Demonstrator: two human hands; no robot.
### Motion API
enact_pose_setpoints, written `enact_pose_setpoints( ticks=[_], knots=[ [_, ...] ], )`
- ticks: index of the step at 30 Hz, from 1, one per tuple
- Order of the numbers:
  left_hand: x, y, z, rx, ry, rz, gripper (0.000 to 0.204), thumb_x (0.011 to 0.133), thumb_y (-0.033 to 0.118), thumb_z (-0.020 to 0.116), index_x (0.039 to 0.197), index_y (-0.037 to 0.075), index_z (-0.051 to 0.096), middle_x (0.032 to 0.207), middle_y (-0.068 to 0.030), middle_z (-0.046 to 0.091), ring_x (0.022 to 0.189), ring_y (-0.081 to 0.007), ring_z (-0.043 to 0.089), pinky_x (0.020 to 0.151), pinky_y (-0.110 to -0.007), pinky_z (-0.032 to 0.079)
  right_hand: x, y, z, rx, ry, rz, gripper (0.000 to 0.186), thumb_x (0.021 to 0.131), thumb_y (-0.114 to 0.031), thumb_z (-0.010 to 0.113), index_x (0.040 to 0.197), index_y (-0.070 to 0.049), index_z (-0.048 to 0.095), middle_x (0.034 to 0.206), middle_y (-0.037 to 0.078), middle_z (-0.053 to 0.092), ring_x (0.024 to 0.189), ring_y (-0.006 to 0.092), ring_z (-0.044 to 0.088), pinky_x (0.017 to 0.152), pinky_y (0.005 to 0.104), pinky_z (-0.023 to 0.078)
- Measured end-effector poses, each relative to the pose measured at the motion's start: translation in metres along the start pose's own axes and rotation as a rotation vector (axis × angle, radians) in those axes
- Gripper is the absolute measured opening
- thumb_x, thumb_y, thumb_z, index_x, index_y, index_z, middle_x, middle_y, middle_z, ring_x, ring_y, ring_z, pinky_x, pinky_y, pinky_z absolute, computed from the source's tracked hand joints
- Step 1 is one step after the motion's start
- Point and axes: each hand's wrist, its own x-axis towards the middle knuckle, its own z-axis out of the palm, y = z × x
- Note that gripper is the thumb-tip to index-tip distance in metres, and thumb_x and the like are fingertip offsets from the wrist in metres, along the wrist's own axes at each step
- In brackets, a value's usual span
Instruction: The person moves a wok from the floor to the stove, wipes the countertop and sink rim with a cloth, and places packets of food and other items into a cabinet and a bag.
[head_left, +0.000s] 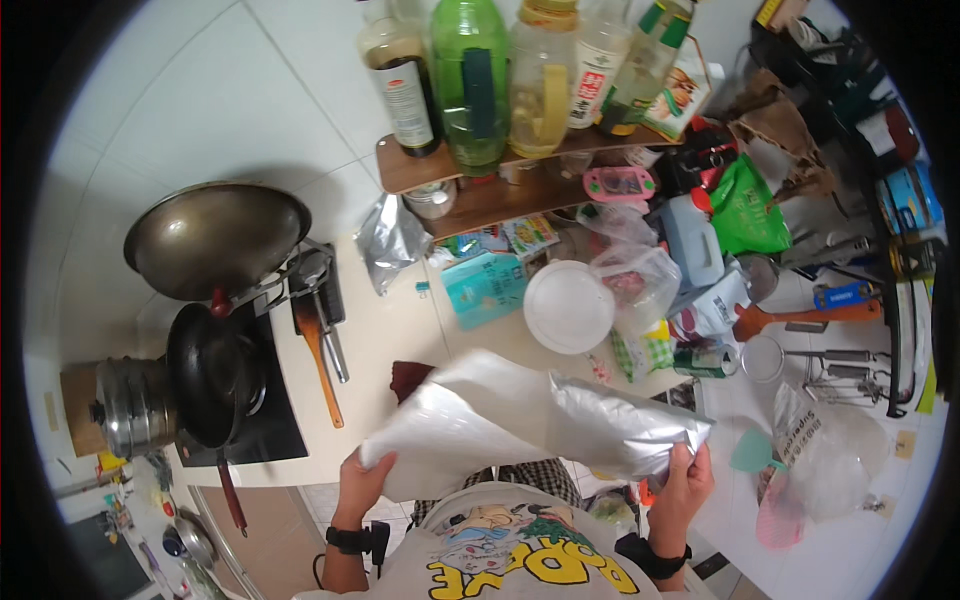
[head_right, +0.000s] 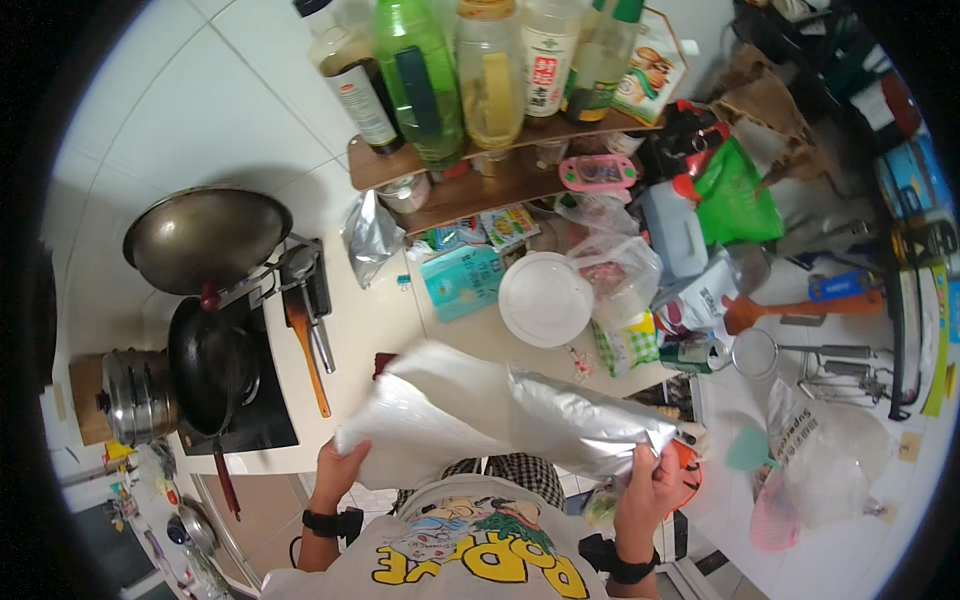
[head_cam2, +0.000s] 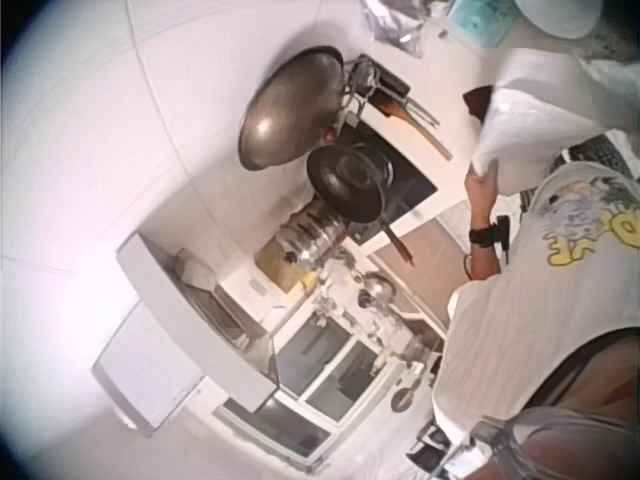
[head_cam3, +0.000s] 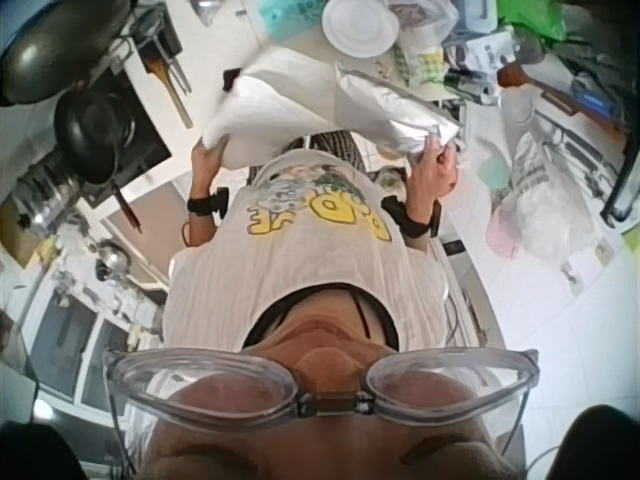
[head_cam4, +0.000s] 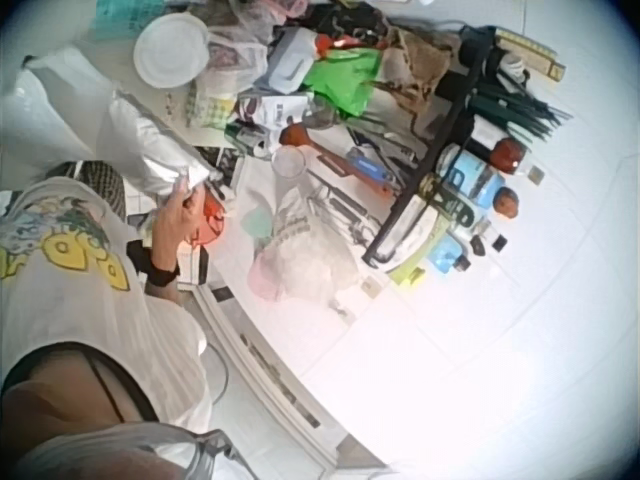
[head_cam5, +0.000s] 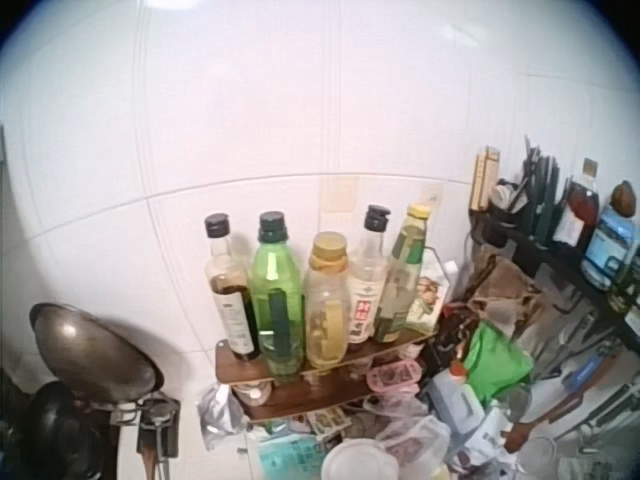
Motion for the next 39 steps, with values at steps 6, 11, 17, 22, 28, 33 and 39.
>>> enact_pose_setpoints(
  ticks=[6,11,17,22,28,33,39],
  knots=[
    [-0.007,-0.005,0.002,-0.245,0.008,-0.053,0.038,0.086,0.011,0.067,0.120,-0.003,0.057,0.108,-0.0093,0.066,0.096,-0.0165,0.062,0.082,-0.030,0.050,0.012,-0.009,0.005,0.317,-0.021,0.126,0.017,0.095,-0.013,0.055,0.107,-0.001,0.058,0.087,-0.003,0.057,0.075,0.0025,0.047,0.068,0.0180,0.038],
    [0.001,-0.003,0.030,-0.266,-0.091,-0.124,0.034,0.086,0.014,0.068,0.116,-0.002,0.061,0.104,-0.0072,0.067,0.094,-0.0147,0.063,0.081,-0.029,0.051,0.026,-0.026,-0.006,0.421,-0.029,-0.009,0.019,0.095,-0.012,0.055,0.108,0.001,0.058,0.092,0.000,0.061,0.079,0.0042,0.052,0.073,0.0189,0.041],
    [0.008,0.001,0.053,-0.113,-0.100,0.015,0.033,0.085,0.016,0.070,0.111,-0.003,0.062,0.099,-0.0077,0.068,0.089,-0.0132,0.062,0.077,-0.028,0.051,0.039,-0.037,-0.007,0.361,0.261,-0.207,0.020,0.094,-0.013,0.059,0.108,0.001,0.057,0.088,0.000,0.061,0.072,0.0032,0.051,0.065,0.0171,0.040],
    [0.037,0.006,0.072,-0.066,-0.054,0.066,0.046,0.084,0.020,0.071,0.120,-0.004,0.055,0.098,-0.0093,0.066,0.086,-0.0137,0.061,0.076,-0.028,0.051,0.036,-0.053,-0.016,0.293,0.315,-0.298,0.020,0.093,-0.011,0.060,0.108,0.001,0.055,0.090,0.001,0.061,0.076,0.0034,0.053,0.066,0.0165,0.041],
    [0.027,0.029,0.090,0.427,0.296,0.461,0.102,0.064,0.031,0.086,0.141,-0.002,0.027,0.132,-0.0241,0.041,0.124,-0.0388,0.039,0.106,-0.046,0.032,-0.001,-0.064,-0.037,0.201,0.079,-0.243,0.021,0.090,-0.003,0.060,0.109,0.002,0.058,0.097,0.003,0.063,0.083,0.0063,0.057,0.072,0.0179,0.044],
    [-0.074,0.114,0.097,0.358,-0.027,0.919,0.102,0.059,0.021,0.088,0.139,-0.002,0.028,0.141,-0.0219,0.030,0.131,-0.0389,0.033,0.110,-0.046,0.029,-0.044,-0.042,0.008,0.108,-0.145,-0.246,0.023,0.086,-0.002,0.066,0.107,0.003,0.059,0.088,-0.001,0.059,0.078,0.0044,0.052,0.069,0.0188,0.043],
    [-0.084,0.078,0.104,-0.068,0.342,1.124,0.091,0.065,0.015,0.084,0.138,0.003,0.029,0.144,-0.0201,0.026,0.133,-0.0352,0.032,0.110,-0.042,0.030,-0.127,-0.047,0.063,0.301,-0.599,-0.168,0.029,0.091,-0.006,0.061,0.118,0.001,0.054,0.099,0.000,0.059,0.087,0.0055,0.053,0.075,0.0203,0.044]
  ],
)
